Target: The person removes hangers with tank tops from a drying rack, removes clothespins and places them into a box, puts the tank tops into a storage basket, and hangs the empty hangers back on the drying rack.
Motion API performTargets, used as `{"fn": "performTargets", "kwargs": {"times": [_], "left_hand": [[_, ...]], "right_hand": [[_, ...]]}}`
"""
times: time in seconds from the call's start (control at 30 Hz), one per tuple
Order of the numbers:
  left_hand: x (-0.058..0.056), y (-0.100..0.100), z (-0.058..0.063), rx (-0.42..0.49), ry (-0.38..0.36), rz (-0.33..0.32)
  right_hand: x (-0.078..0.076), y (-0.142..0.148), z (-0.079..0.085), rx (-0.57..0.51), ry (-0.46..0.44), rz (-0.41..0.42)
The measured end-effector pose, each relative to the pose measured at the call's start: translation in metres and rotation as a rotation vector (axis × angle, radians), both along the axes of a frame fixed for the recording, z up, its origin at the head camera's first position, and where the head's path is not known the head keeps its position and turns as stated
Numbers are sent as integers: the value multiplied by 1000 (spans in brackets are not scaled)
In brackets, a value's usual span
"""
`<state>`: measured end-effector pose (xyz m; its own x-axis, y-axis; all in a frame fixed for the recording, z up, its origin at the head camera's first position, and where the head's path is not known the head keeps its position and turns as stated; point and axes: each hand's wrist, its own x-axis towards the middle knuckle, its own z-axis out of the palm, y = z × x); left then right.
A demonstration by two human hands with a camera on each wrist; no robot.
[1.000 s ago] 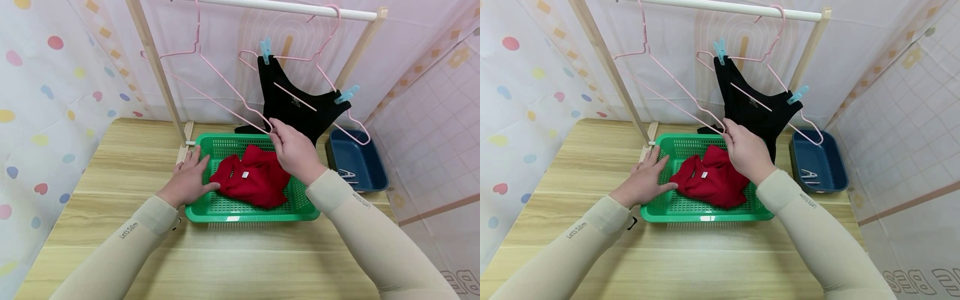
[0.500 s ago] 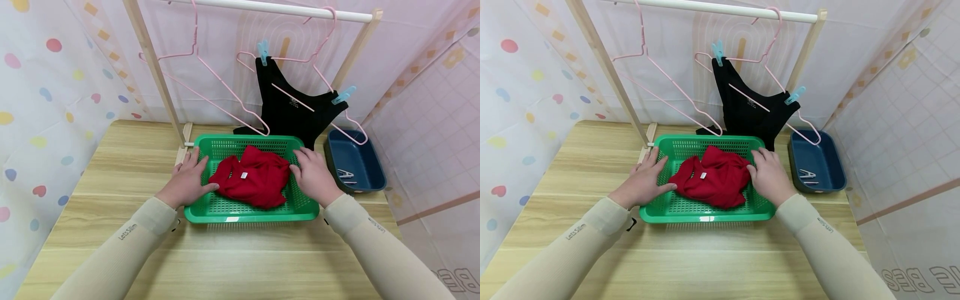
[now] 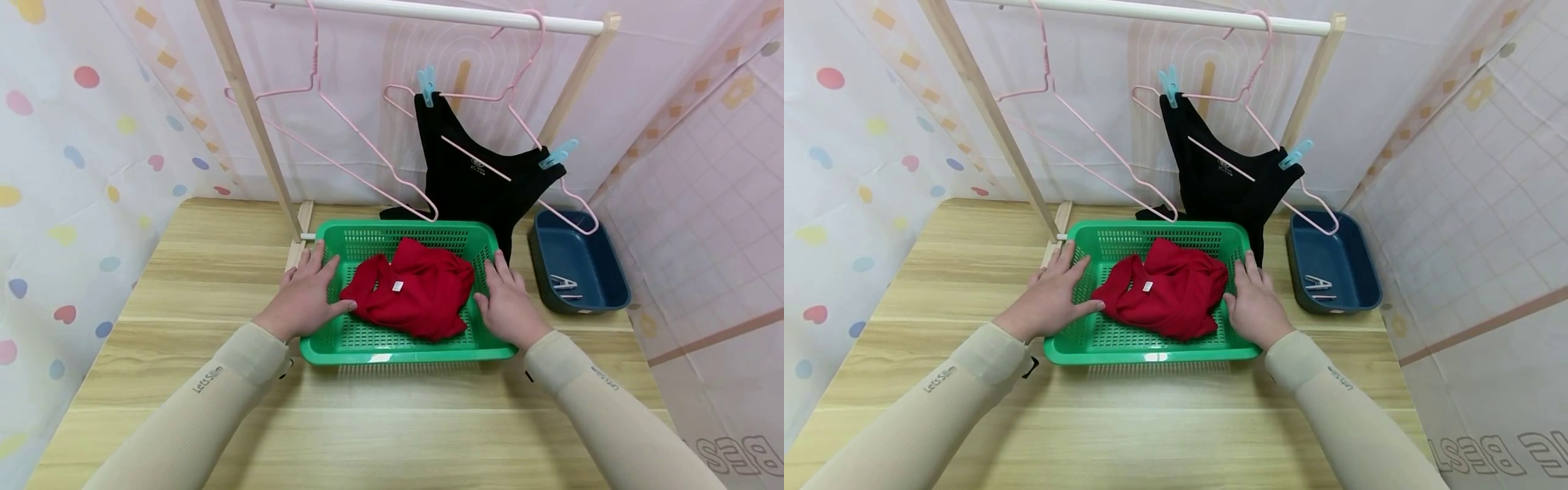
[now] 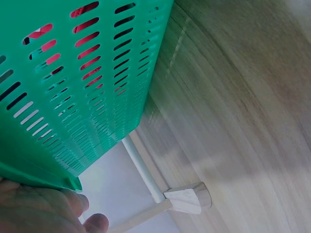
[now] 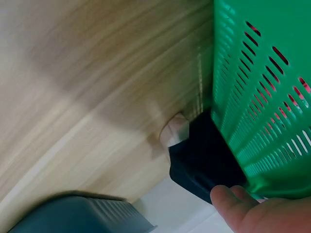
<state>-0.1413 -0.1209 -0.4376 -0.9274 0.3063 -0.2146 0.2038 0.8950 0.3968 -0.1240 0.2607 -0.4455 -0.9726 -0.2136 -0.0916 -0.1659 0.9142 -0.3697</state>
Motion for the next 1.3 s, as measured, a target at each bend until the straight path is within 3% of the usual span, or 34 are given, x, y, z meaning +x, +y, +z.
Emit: {"fn": "performTargets", "kwargs": {"times": [0.33, 0.5, 0.63, 0.73, 0.87, 1.03, 1.17, 1.3], "left_hand": [[-1, 0, 3, -34, 8, -23], [-6, 0, 17, -65, 31, -54], [-9, 6, 43, -53, 85, -82], [-11, 13, 70, -31, 172, -135], [-13, 26, 107, 42, 305, -203], [-22, 45, 149, 134, 410, -235], [-36, 58, 172, 124, 477, -238], [-51, 70, 187, 113, 572, -237]], "right_hand": [[0, 0, -1, -3, 2, -13], [0, -1, -1, -4, 6, -14], [0, -1, -2, -3, 2, -12], [0, 0, -1, -3, -4, -11], [0, 0, 0, 1, -3, -6], [0, 0, -1, 1, 3, -4], [0, 0, -2, 2, 10, -2], [1, -1, -1, -2, 22, -4]]}}
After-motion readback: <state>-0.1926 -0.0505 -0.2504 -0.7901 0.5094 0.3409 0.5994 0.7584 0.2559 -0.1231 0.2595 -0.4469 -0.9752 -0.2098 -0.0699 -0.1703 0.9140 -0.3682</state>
